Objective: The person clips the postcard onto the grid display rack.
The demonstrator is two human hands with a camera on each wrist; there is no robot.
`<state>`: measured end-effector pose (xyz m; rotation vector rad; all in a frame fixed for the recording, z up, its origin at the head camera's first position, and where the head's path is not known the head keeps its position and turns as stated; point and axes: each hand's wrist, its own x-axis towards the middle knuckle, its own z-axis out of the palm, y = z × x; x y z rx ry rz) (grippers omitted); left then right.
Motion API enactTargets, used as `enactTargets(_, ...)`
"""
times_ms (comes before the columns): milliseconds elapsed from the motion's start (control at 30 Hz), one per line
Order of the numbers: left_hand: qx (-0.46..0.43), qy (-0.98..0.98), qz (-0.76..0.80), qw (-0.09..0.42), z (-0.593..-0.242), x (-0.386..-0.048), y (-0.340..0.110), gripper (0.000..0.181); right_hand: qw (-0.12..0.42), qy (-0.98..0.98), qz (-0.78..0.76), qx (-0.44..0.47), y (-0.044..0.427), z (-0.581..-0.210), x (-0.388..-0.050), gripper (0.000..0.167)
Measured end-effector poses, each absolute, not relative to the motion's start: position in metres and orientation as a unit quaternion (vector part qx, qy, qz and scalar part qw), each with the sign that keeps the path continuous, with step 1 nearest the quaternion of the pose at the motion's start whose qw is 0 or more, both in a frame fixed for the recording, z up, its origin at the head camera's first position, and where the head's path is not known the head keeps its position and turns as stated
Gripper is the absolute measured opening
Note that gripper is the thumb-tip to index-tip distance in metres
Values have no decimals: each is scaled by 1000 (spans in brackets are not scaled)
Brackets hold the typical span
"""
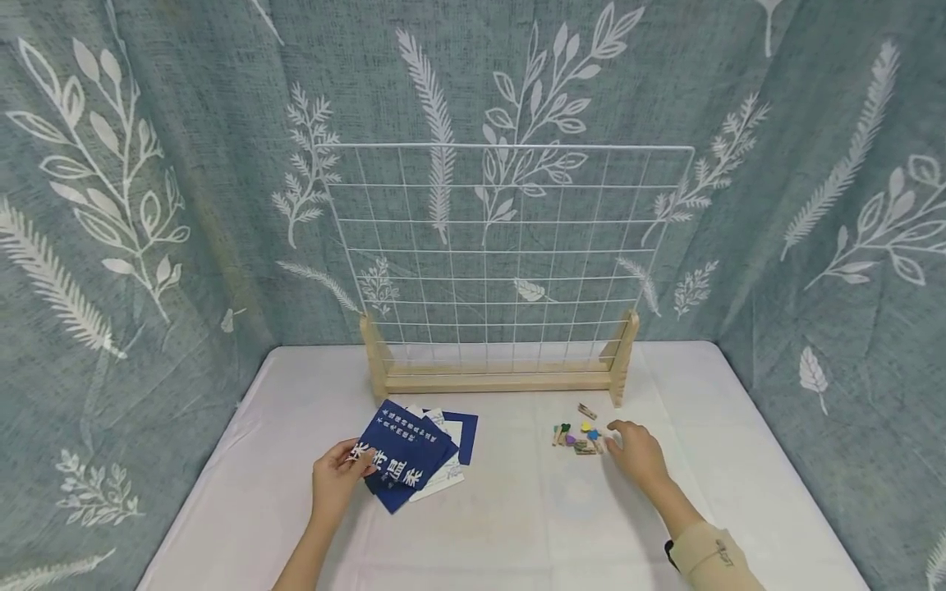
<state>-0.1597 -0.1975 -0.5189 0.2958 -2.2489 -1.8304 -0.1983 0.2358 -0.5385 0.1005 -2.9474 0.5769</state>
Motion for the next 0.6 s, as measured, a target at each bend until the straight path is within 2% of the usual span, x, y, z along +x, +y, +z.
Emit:
enactTargets(167, 108, -793, -586, 126, -520, -158, -193, 31, 58, -978, 199, 31, 237, -543, -202, 21)
enactTargets(367, 98, -782, -597, 147, -523, -160, -187, 22, 53, -975, 214, 26, 237, -545, -206, 22)
enactTargets(600, 86, -781, -608, 113, -523, -155, -178, 26, 58, -970, 237, -1, 238, -550, -209, 20)
